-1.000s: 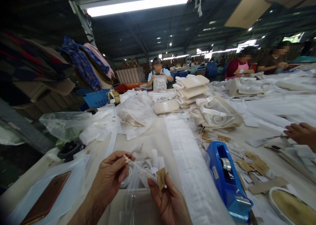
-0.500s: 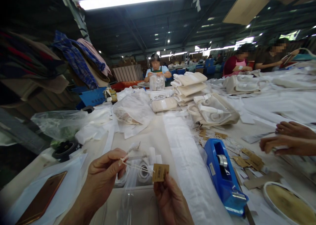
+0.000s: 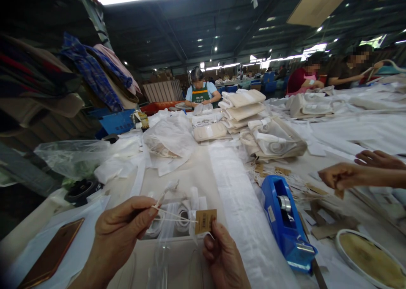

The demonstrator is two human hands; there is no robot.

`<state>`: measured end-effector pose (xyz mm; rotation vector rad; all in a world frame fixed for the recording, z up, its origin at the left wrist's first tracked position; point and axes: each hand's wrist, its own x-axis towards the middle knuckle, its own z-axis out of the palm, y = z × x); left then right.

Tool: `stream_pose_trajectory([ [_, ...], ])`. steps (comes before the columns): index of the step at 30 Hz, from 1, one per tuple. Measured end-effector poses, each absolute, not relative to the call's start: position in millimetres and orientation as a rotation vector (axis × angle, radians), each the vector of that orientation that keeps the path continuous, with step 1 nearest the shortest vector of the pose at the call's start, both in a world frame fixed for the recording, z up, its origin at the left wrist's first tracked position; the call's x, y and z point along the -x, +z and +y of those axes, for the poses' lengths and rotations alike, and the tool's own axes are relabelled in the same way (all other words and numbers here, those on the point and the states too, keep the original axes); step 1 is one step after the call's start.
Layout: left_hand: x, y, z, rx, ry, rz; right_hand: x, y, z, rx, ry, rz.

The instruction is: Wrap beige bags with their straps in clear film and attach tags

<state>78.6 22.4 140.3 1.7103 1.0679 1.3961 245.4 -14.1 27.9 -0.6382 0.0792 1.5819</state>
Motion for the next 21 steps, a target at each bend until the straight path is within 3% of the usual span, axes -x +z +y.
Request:
stream_pose_trajectory([
  [8, -82, 146, 20, -2.531, 1.405, 0.989, -250, 25, -15, 0.655, 1.526, 0.062],
  [14, -85, 142, 20, -2.27, 1.304, 0.927, -250, 29, -15, 0.622, 1.559, 0.118],
  [21, -85, 129, 19, -1.573, 1.188, 0.943, -252, 28, -15, 0.599, 1.553, 0.156],
])
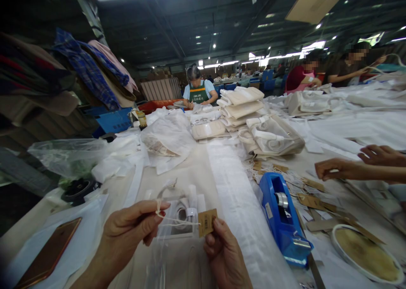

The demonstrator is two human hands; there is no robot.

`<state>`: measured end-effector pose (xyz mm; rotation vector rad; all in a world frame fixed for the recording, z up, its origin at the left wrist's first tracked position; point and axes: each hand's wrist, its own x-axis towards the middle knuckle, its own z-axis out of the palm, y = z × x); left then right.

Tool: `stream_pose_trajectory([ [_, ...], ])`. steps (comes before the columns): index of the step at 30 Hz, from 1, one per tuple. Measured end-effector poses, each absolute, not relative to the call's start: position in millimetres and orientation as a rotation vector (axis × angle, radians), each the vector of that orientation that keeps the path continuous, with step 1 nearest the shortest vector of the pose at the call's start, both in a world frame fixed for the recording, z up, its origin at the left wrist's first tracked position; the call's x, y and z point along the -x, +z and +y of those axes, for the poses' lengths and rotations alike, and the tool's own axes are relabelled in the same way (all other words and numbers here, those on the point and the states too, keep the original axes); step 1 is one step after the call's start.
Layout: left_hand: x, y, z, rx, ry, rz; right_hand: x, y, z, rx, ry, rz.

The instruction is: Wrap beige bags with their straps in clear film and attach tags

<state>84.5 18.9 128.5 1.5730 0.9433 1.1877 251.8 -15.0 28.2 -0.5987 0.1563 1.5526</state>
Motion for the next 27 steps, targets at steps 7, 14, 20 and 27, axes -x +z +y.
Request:
stream_pose_trajectory([
  [7, -80, 124, 19, -1.283, 1.157, 0.942, -254, 23, -21, 0.607, 1.551, 0.056],
  [14, -82, 127, 18, -1.342, 1.182, 1.0, -259, 17, -22, 0.593, 1.574, -0.095],
  [20, -84, 129, 14, -1.382, 1.235, 1.051, -259, 19, -27, 0.652, 1.566, -0.117],
  [27, -88, 133, 9, -1.392, 1.265, 1.124, -260, 25, -29, 0.814, 1.447, -0.263],
])
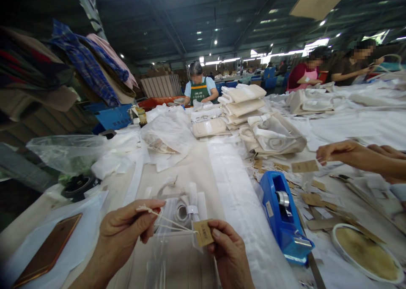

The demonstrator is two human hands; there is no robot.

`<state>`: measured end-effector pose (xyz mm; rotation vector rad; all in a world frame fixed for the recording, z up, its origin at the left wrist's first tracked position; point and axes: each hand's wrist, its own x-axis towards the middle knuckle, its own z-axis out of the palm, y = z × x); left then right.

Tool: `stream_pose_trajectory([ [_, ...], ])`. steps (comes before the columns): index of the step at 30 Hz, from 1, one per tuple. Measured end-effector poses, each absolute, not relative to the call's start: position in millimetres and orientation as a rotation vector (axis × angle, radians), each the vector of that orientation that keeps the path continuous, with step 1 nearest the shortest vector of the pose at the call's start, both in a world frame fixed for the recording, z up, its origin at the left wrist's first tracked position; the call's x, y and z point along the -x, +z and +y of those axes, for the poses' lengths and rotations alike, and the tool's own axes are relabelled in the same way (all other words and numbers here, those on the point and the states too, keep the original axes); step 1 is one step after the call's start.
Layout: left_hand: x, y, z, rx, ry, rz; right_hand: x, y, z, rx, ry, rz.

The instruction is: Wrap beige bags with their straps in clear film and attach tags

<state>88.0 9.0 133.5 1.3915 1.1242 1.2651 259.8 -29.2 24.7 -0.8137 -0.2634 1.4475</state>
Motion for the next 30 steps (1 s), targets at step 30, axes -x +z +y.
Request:
stream_pose_trajectory([
  [30, -79, 122, 14, -1.394, 1.377, 1.19, -270, 18, -36, 0.998, 1.589, -0.474],
])
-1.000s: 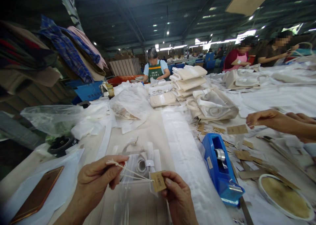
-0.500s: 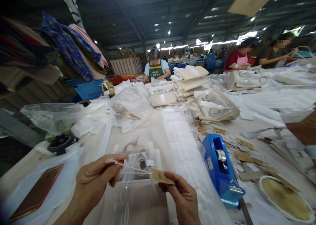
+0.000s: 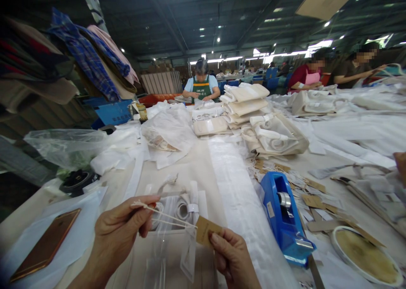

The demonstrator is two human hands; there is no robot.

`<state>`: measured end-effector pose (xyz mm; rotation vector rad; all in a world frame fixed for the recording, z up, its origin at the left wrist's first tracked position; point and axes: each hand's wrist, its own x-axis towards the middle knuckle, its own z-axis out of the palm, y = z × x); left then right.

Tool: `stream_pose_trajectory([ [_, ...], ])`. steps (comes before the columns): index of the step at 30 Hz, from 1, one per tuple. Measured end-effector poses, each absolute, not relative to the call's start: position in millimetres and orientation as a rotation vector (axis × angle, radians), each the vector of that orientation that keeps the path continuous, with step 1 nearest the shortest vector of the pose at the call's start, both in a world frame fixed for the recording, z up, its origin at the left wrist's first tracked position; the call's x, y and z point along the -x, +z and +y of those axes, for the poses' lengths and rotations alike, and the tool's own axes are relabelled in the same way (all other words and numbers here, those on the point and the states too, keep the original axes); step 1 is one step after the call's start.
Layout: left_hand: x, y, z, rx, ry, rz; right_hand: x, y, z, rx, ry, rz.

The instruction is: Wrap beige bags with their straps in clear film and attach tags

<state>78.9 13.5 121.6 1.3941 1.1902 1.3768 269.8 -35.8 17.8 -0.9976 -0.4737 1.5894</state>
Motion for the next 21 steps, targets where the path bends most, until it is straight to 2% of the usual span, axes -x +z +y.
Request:
stream_pose_trajectory([
  [4, -79, 124, 15, -1.375, 1.39, 1.13, -269, 17, -37, 0.881, 1.78, -0.453],
  [14, -85, 138, 12, -1.384, 1.406, 1.041, -266, 12, -38, 0.872, 1.917, -0.437],
  [17, -82, 143, 13, -1.561, 1.295, 0.961, -264, 18, -41, 1.128, 1.7, -0.639],
  [19, -83, 148, 11, -1.696, 1.231, 0.927, -263, 29, -44, 1.306, 1.344, -0.789],
  [21, -87, 153, 7, -1.838, 1.162, 0.885, -263, 44, -47, 1.288, 1.071, -0.931],
])
